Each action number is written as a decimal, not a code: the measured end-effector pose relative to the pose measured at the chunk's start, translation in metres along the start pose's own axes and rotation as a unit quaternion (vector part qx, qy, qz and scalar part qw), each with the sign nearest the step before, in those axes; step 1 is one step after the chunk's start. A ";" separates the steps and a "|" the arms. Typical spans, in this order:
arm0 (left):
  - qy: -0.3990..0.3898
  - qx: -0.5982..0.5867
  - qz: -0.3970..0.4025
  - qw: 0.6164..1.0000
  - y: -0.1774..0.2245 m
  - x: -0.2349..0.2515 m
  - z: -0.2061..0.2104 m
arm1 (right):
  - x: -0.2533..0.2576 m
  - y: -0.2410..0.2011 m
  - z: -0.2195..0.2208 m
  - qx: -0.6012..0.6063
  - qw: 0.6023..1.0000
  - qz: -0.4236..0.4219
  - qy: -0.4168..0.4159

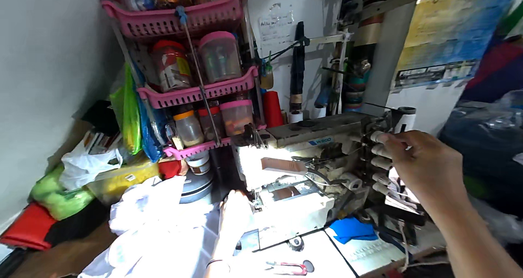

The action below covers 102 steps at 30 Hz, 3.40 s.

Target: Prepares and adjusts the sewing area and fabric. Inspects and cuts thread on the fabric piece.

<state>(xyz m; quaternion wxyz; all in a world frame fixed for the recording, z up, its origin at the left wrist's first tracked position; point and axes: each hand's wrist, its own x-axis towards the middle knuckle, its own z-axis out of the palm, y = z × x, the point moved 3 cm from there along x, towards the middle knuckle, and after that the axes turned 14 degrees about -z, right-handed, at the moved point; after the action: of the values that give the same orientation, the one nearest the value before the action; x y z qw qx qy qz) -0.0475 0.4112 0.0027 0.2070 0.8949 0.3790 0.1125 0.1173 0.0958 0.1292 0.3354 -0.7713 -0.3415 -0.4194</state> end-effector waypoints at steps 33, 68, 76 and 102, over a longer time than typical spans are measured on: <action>-0.005 -0.029 0.008 1.000 -0.004 -0.005 -0.007 | -0.020 -0.039 0.046 0.236 0.968 0.062 0.054; -0.034 -0.011 -0.038 0.999 0.014 -0.021 -0.023 | 0.154 -0.002 -0.006 0.235 0.951 0.154 -0.126; -0.010 -0.022 -0.026 0.999 0.000 -0.006 -0.009 | 0.125 0.003 -0.015 0.208 0.963 0.099 -0.141; 0.029 -0.030 0.004 0.999 -0.011 0.005 0.003 | -0.009 0.026 -0.002 0.009 0.979 0.153 -0.134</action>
<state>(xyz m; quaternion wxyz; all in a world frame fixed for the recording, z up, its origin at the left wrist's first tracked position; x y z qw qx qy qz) -0.0494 0.4206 -0.0047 0.2221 0.8861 0.3778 0.1509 0.1335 0.0783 0.1162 0.3535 -0.8606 -0.2649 -0.2534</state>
